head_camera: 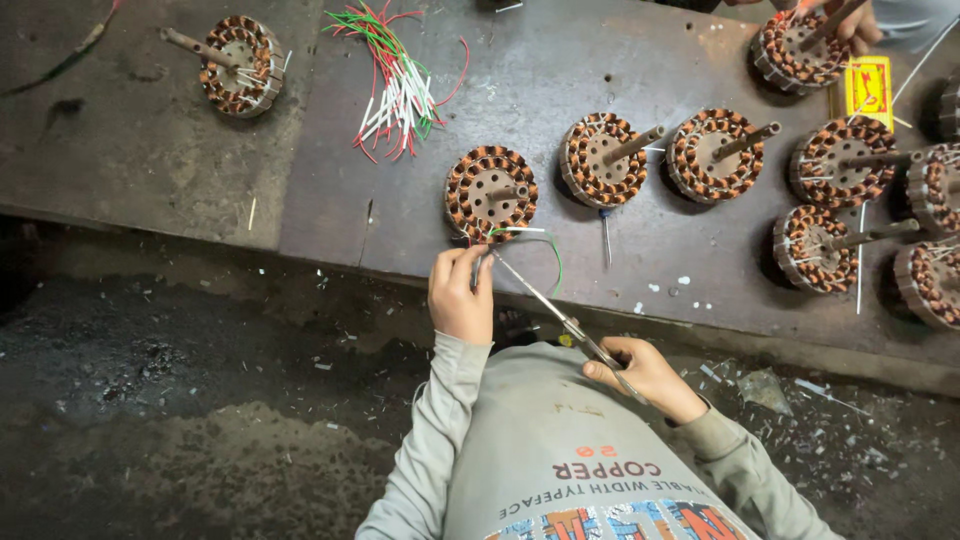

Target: The person winds colored wires around copper coils on motor stators, trims excess wire with scissors, and secures connections. Multiple stators are arranged on a metal workbench, and the person handles each one sequentially.

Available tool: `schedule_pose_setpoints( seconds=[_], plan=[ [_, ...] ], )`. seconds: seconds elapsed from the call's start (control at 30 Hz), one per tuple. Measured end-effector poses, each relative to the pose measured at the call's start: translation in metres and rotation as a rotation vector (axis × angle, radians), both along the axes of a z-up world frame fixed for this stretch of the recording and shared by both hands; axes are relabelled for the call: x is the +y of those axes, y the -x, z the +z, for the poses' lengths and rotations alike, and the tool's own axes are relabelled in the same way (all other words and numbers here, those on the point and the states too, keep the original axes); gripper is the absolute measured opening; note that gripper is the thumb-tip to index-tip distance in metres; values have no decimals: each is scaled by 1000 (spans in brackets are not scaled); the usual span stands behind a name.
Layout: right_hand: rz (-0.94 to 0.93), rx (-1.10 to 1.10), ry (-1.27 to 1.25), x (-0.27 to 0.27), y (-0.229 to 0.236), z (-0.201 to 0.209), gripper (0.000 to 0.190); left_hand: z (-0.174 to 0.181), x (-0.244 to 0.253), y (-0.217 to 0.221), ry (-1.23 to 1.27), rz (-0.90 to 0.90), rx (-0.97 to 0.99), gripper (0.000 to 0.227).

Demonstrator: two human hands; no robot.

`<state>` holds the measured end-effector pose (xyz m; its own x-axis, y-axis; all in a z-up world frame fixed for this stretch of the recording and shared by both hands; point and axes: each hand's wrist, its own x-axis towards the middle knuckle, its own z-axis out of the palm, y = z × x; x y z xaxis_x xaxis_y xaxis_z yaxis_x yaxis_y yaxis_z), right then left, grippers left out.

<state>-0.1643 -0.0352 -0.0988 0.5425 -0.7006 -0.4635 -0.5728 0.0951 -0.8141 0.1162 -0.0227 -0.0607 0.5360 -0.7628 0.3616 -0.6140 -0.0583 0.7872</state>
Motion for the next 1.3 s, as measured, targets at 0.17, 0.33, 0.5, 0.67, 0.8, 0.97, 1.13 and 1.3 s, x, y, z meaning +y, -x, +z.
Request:
schedule_pose_setpoints(
  seconds=[0.17, 0.33, 0.5, 0.67, 0.8, 0.97, 1.13, 1.3],
  plan=[
    [-52, 75, 30, 3, -12, 5, 49, -10, -5, -3, -29, 30, 88, 16],
    [-49, 111, 154, 0, -21, 15, 53, -20, -6, -5, -2, 26, 112, 13],
    [-48, 76, 320, -4, -26, 30, 54, -28, -1, -7, -49, 35, 226, 13],
    [-14, 72, 430, -12, -32, 42, 53, -30, -1, -9, -30, 68, 250, 14],
    [4, 66, 493, -13, -31, 37, 51, -34, -1, -9, -33, 90, 269, 13],
    [29, 72, 490, -14, -21, 20, 55, -31, -2, -9, -26, 77, 309, 12],
    [68, 18, 336, -12, 5, 4, 56, -7, 4, -5, -3, 70, 329, 17],
    [40, -45, -134, -9, 9, 0, 50, 16, -1, -24, 144, -23, -79, 33]
  ],
)
